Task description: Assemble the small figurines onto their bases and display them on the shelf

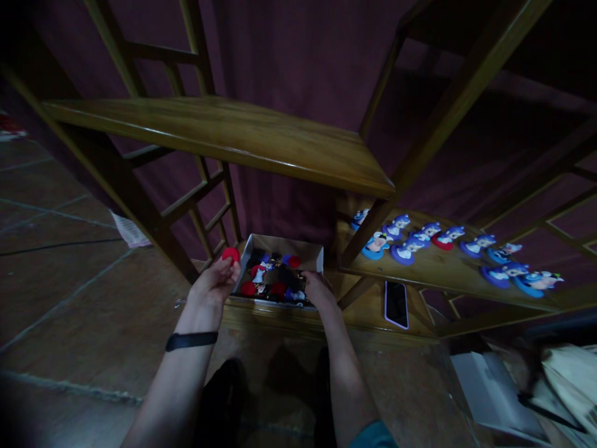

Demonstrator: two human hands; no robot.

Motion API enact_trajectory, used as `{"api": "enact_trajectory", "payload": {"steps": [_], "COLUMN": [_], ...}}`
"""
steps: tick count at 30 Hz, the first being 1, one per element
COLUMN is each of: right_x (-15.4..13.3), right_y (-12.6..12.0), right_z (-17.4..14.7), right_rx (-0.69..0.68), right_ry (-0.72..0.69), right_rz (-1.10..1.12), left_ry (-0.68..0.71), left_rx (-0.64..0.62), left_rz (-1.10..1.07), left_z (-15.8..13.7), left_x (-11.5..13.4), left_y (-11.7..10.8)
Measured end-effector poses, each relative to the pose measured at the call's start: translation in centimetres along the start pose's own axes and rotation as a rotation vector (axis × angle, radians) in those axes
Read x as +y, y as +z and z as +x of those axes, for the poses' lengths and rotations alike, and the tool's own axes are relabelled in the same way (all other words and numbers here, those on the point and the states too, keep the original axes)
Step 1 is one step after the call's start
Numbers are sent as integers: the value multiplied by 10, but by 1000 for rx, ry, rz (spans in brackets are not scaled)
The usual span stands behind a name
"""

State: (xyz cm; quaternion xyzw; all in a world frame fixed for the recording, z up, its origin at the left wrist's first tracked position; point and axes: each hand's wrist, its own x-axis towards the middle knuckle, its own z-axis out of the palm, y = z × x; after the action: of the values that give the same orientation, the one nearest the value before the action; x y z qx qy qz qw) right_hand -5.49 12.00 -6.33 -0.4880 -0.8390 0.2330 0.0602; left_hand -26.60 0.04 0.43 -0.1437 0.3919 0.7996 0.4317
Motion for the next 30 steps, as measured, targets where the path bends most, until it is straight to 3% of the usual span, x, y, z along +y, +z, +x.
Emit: {"api": "enact_trajectory", "payload": {"steps": [14,23,30], "right_x": [-25,-54,-87], "right_y": [3,26,50], "right_z": [5,44,68], "right_rx": [6,-67,-93], "right_ry": [-69,-245,-298], "right_rz": [-51,75,-53], "left_ry": [-88,-88,-96], "left_rx": [-60,-94,-105], "left_rz": [-54,-42,-62], "left_z": [11,10,9], "left_x": [8,9,9], "left_y": [-4,-4,-3]}}
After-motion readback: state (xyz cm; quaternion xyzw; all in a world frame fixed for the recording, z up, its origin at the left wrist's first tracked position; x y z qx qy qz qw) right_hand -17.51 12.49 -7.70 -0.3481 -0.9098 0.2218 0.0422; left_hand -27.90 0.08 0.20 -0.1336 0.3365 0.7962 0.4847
